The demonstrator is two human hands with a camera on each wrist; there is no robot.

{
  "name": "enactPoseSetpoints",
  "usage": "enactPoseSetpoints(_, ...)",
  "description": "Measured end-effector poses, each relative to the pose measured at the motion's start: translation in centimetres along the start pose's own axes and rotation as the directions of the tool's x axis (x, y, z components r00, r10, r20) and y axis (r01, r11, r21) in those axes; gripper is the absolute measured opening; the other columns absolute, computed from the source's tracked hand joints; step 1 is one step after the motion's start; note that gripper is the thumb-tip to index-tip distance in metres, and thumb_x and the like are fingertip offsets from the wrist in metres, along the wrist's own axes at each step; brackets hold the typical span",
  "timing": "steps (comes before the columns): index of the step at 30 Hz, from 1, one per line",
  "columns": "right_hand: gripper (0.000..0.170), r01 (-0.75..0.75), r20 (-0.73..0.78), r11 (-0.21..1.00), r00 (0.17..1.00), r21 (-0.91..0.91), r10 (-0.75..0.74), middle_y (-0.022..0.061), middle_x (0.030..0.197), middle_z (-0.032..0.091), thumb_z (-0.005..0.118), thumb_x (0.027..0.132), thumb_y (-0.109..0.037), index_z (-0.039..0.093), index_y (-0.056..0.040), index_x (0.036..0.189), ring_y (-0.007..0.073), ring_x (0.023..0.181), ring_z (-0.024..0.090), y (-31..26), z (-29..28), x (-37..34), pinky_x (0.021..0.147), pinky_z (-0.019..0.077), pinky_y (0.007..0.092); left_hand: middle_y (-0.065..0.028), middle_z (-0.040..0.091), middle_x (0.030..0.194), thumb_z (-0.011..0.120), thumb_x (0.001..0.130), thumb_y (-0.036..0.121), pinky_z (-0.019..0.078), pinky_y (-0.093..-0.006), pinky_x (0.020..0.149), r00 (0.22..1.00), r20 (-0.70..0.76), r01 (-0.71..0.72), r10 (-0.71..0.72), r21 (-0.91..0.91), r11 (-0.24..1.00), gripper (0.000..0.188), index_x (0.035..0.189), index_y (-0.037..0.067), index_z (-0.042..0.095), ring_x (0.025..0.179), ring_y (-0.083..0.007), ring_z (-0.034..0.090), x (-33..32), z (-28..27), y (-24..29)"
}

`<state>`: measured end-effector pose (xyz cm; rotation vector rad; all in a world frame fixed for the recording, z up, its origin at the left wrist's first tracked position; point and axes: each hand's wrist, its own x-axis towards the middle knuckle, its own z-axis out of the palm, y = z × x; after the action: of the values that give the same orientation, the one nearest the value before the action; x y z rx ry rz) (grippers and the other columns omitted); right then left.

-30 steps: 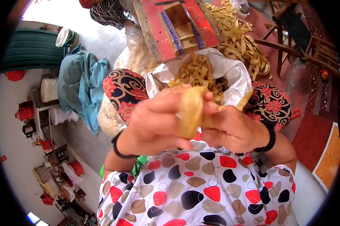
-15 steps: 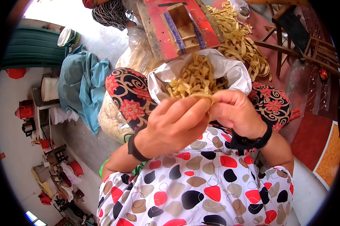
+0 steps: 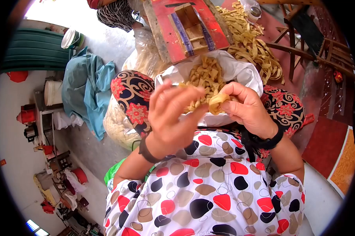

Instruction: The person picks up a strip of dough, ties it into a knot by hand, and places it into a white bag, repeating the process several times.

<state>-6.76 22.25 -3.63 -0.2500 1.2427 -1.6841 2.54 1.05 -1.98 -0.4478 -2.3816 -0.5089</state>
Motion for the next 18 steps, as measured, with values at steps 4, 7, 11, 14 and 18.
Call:
enactPoseSetpoints(4,0.023,0.228,-0.081,0.973,0.971,0.021,-0.225,0.0036,0.107,0.065,0.062,0.096,-0.003,0.057,0.0003,0.119,0.0106,0.102,0.063,1.1,0.8,0.8,0.091,0.0505,0.0247,-0.0014,0.064,0.092,0.077,0.073,0.015,0.0469,-0.0382,0.081,0.99,0.117,-0.085,0.074,0.096,0.992,0.014,0.087,0.012,0.072,0.082,-0.0188,0.06,-0.2,0.2,1.3)
enactPoseSetpoints(7,0.029,0.235,-0.043,0.968,0.972,0.09,-0.232,0.0038,0.11,0.065,0.062,0.096,-0.002,0.056,0.0003,0.124,0.0106,0.104,0.064,1.0,1.0,0.6,0.091,0.0514,0.0246,-0.0015,0.056,0.071,0.08,0.073,0.02,0.0434,-0.036,0.062,0.989,0.145,-0.051,0.038,0.089,0.995,0.019,0.085,0.011,0.068,0.067,-0.019,0.056,-0.3,1.1,0.8)
enactPoseSetpoints(11,0.038,0.171,0.083,0.971,0.979,0.167,-0.187,0.0023,0.11,0.065,0.061,0.097,-0.003,0.052,-0.0011,0.134,0.0085,0.1,0.063,1.4,0.6,0.1,0.088,0.0515,0.0231,-0.0074,0.058,0.065,0.083,0.073,0.019,0.0421,-0.0361,0.051,0.954,0.223,0.27,-0.199,-0.353,0.896,0.022,0.084,0.007,0.067,0.056,-0.0259,0.056,-0.8,1.8,0.3)
enactPoseSetpoints(14,0.044,0.259,0.024,0.955,0.966,-0.142,-0.258,0.0025,0.109,0.063,0.062,0.097,-0.008,0.048,0.0008,0.138,0.0065,0.096,0.06,2.0,1.1,0.5,0.084,0.0494,0.0211,-0.0106,0.058,0.064,0.082,0.077,0.016,0.0398,-0.0341,0.046,0.908,0.301,0.404,-0.291,-0.45,0.796,0.02,0.084,0.006,0.067,0.05,-0.0245,0.055,-1.0,1.8,0.4)
enactPoseSetpoints(18,0.046,0.282,0.103,0.924,0.959,-0.259,-0.264,-0.0027,0.088,0.059,0.06,0.098,-0.01,0.046,0.0018,0.14,0.0023,0.075,0.053,0.1,0.4,-0.8,0.066,0.0419,0.0172,-0.0045,0.058,0.06,0.072,0.088,0.01,0.0412,-0.0255,0.048,0.661,0.656,0.75,-0.364,-0.577,0.323,0.014,0.08,0.002,0.065,0.049,-0.0091,0.051,-0.1,0.0,-0.1)
